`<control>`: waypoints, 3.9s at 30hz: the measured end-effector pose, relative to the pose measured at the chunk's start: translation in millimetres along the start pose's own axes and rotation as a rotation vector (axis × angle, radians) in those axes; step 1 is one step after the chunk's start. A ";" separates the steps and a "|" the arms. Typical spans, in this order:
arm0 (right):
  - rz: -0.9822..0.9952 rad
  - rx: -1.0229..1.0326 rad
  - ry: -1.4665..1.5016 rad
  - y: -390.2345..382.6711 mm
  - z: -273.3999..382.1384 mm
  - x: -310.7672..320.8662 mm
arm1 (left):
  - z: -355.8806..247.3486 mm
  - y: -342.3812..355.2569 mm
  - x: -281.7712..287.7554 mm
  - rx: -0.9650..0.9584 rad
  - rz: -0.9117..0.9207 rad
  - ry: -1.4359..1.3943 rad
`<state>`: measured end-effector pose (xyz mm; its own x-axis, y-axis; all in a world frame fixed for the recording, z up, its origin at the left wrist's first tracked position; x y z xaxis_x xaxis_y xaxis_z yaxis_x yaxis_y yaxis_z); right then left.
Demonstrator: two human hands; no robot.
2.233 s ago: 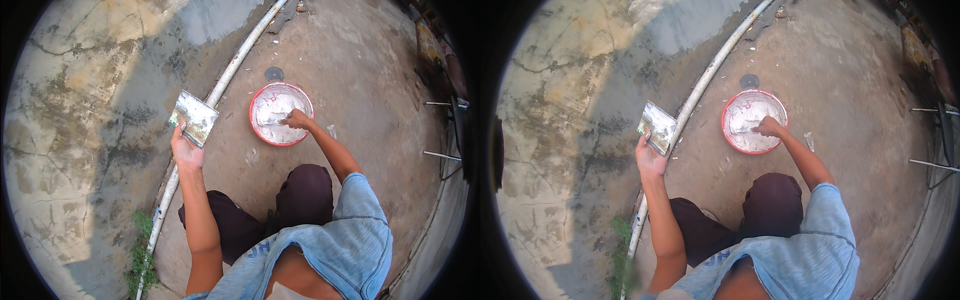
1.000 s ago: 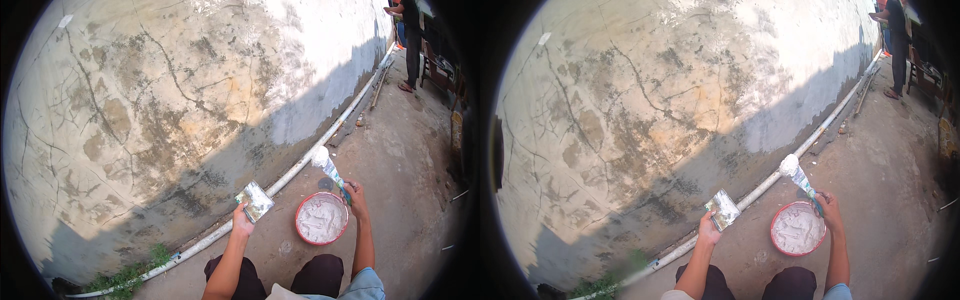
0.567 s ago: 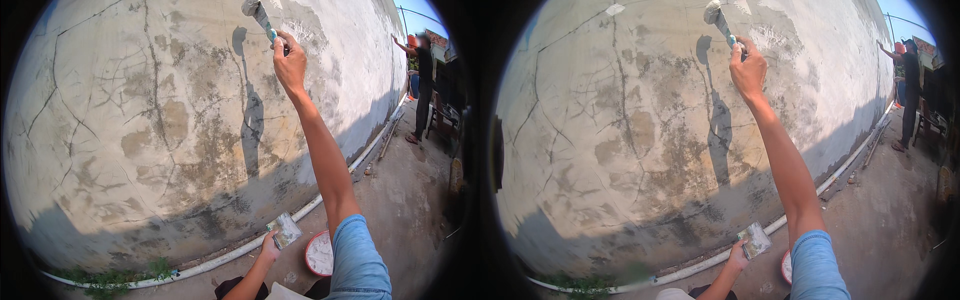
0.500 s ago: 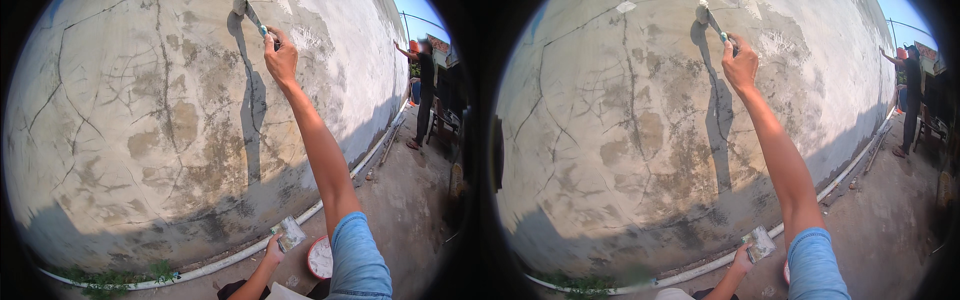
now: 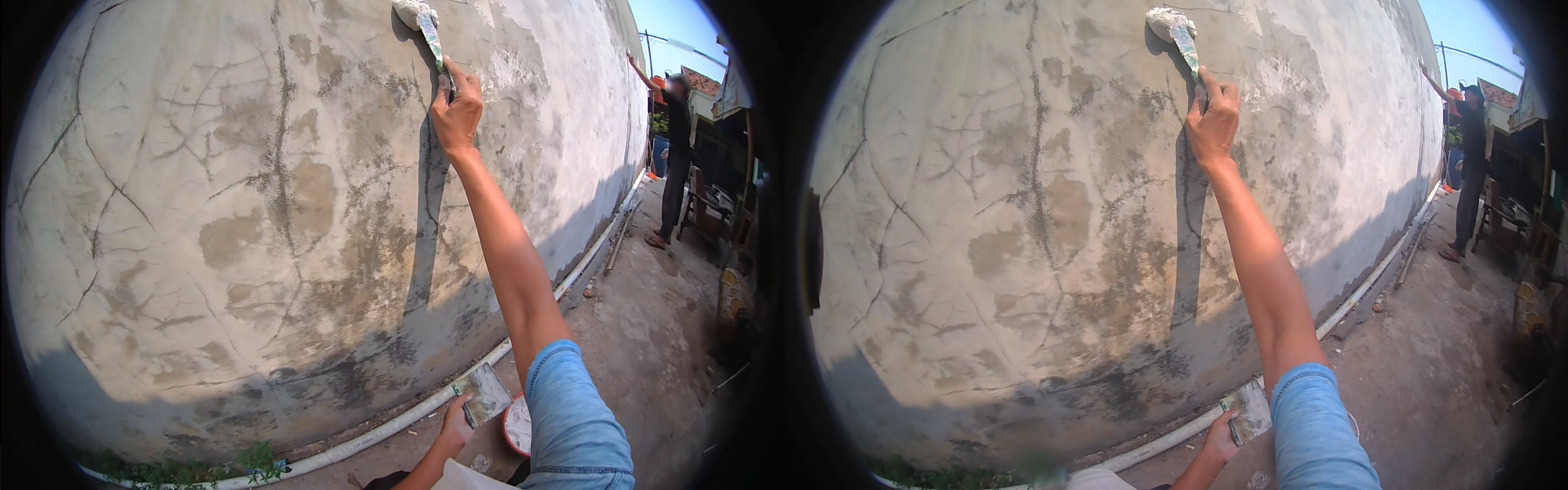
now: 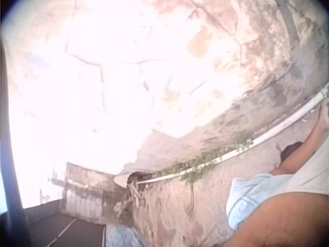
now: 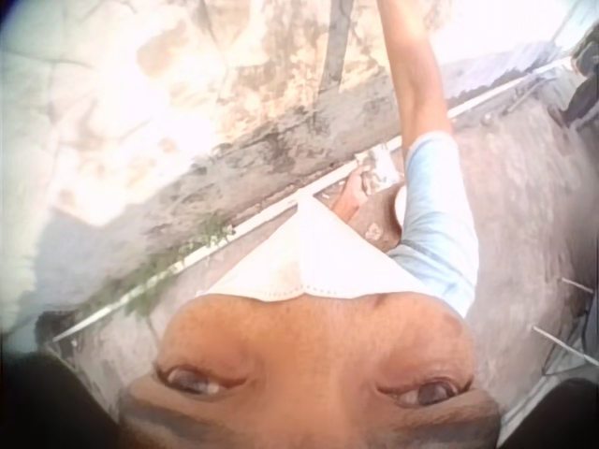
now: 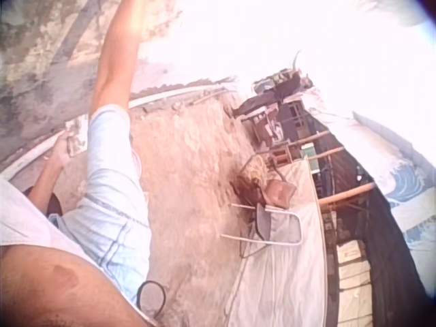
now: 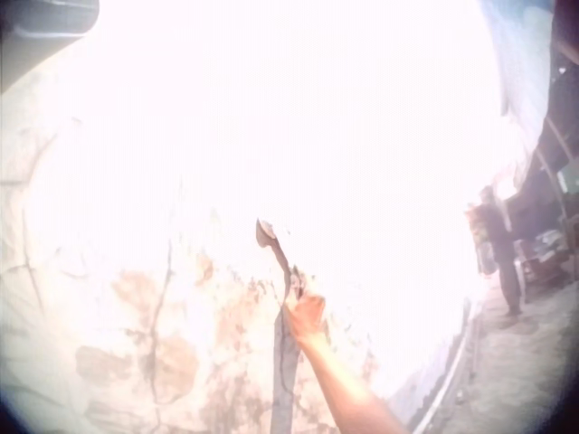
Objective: The person applies white plaster to a cracked concrete wall using a trowel and a smaller putty knife. They repeatedly scoop plaster from a red bucket on the ground and spread it over the wall surface, smoothing the material in multiple passes.
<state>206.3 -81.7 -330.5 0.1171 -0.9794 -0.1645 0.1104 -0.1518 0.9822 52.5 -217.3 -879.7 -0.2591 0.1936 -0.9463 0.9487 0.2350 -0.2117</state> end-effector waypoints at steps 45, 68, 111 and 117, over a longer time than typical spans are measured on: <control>0.315 -0.260 0.681 4.7 -8.0 16.0 | -27.1 -1.0 -3.5 -0.182 -0.123 0.035; 0.930 -0.503 0.587 -246.3 54.5 240.3 | -162.5 -59.2 -182.2 -0.446 0.096 0.540; 1.045 -1.585 0.669 -434.7 29.5 452.9 | -103.4 -70.5 -156.4 -0.287 0.001 0.547; 1.061 -1.478 -0.201 -556.4 -2.3 639.5 | -93.0 -51.8 -148.5 -0.397 -0.058 0.861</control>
<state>222.0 -623.3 -982.4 0.6159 -0.5888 0.5234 0.7700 0.5906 -0.2416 25.0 -169.7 -705.4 -0.4988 0.7698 -0.3982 0.8401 0.5424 -0.0038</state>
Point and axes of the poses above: each hand's wrist, its own y-axis towards the middle knuckle, its own x-axis out of the back of the hand, z = x × y, the point moved 4 cm from there along y, towards the middle knuckle, and after that the axes turned 13 degrees about z, right-handed, at the moved point
